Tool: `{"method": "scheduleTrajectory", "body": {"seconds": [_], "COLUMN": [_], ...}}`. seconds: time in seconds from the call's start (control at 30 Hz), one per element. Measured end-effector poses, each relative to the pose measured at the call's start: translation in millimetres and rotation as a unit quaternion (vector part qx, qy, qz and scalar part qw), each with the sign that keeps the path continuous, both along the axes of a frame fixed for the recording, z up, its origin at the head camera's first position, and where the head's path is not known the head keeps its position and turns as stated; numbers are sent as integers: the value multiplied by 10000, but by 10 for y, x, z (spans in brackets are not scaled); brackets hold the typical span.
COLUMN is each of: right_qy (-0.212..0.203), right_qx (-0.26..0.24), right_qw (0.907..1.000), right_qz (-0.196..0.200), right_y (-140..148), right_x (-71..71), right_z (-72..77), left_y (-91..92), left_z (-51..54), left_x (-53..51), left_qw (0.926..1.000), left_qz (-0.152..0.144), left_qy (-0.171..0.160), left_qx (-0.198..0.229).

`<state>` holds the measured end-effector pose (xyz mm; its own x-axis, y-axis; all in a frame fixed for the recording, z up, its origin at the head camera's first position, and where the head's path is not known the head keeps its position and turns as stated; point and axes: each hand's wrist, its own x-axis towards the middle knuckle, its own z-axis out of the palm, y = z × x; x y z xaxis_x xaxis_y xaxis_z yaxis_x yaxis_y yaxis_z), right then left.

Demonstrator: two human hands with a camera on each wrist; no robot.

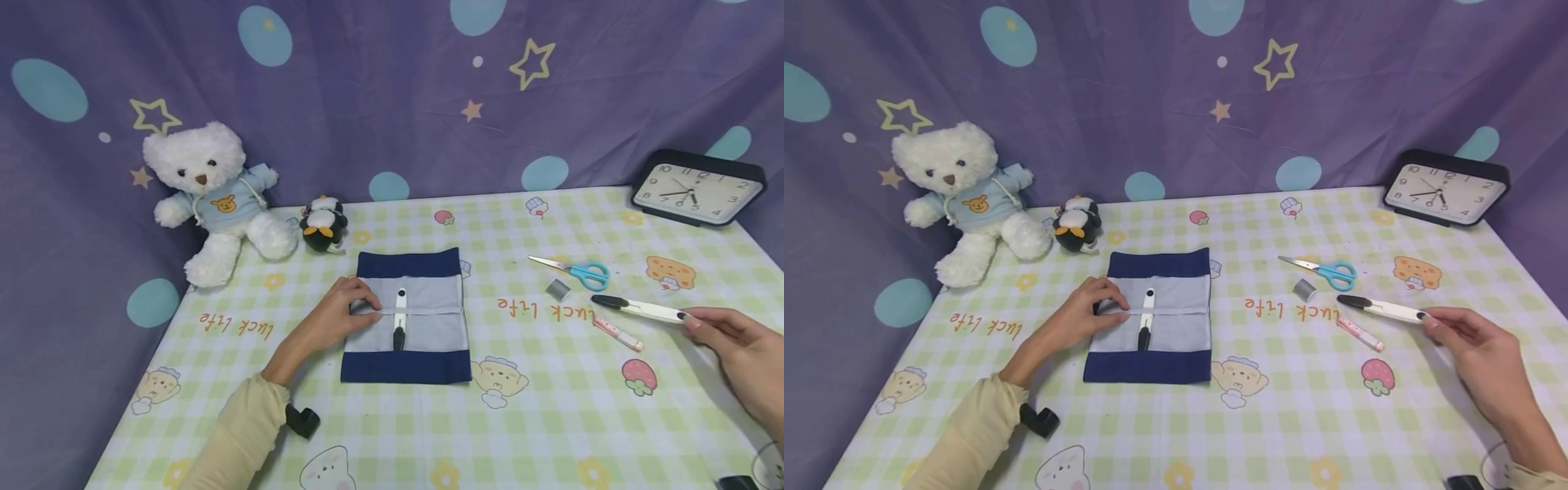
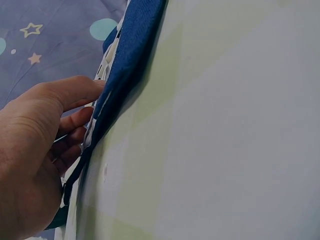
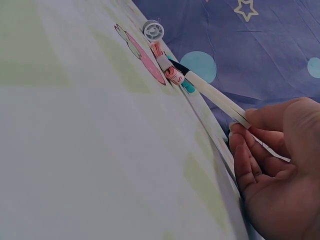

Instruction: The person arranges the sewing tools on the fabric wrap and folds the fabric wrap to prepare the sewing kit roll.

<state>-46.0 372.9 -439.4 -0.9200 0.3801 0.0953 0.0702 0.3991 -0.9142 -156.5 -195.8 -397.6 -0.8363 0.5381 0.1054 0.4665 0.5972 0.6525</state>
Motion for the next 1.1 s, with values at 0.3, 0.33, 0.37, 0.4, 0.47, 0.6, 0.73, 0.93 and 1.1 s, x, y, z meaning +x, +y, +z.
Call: {"method": "scheduleTrajectory", "body": {"seconds": [0.3, 0.33, 0.37, 0.4, 0.47, 0.6, 0.73, 0.93, 1.1], "right_qy": [704, 744, 773, 800, 838, 888, 944, 1070, 1387], "right_qx": [-2041, -2211, -2309, -2410, -2548, -2758, -2986, -3092, -3467], "right_qw": [9762, 9722, 9697, 9670, 9631, 9569, 9494, 9443, 9256], "right_qz": [190, 202, 211, 216, 206, 193, 255, 352, 617], "right_y": [-20, -24, -27, -32, -40, -53, -59, -88, -145], "right_x": [-52, -57, -62, -68, -77, -96, -110, -146, -205], "right_z": [44, 47, 50, 54, 59, 82, 107, 130, 142], "left_y": [-8, -8, -7, -6, -5, -4, -6, -2, -3], "left_z": [10, 11, 12, 12, 9, 3, -1, -4, -14], "left_x": [-2, -1, -1, -2, -4, -7, -5, -4, -4], "left_qw": [10000, 10000, 10000, 10000, 9999, 9999, 9999, 9999, 9998], "left_qz": [-30, -33, -39, -42, -46, -60, -73, -78, -87], "left_qy": [65, 62, 65, 72, 91, 113, 98, 115, 130], "left_qx": [39, 45, 50, 54, 64, 70, 71, 91, 103]}}
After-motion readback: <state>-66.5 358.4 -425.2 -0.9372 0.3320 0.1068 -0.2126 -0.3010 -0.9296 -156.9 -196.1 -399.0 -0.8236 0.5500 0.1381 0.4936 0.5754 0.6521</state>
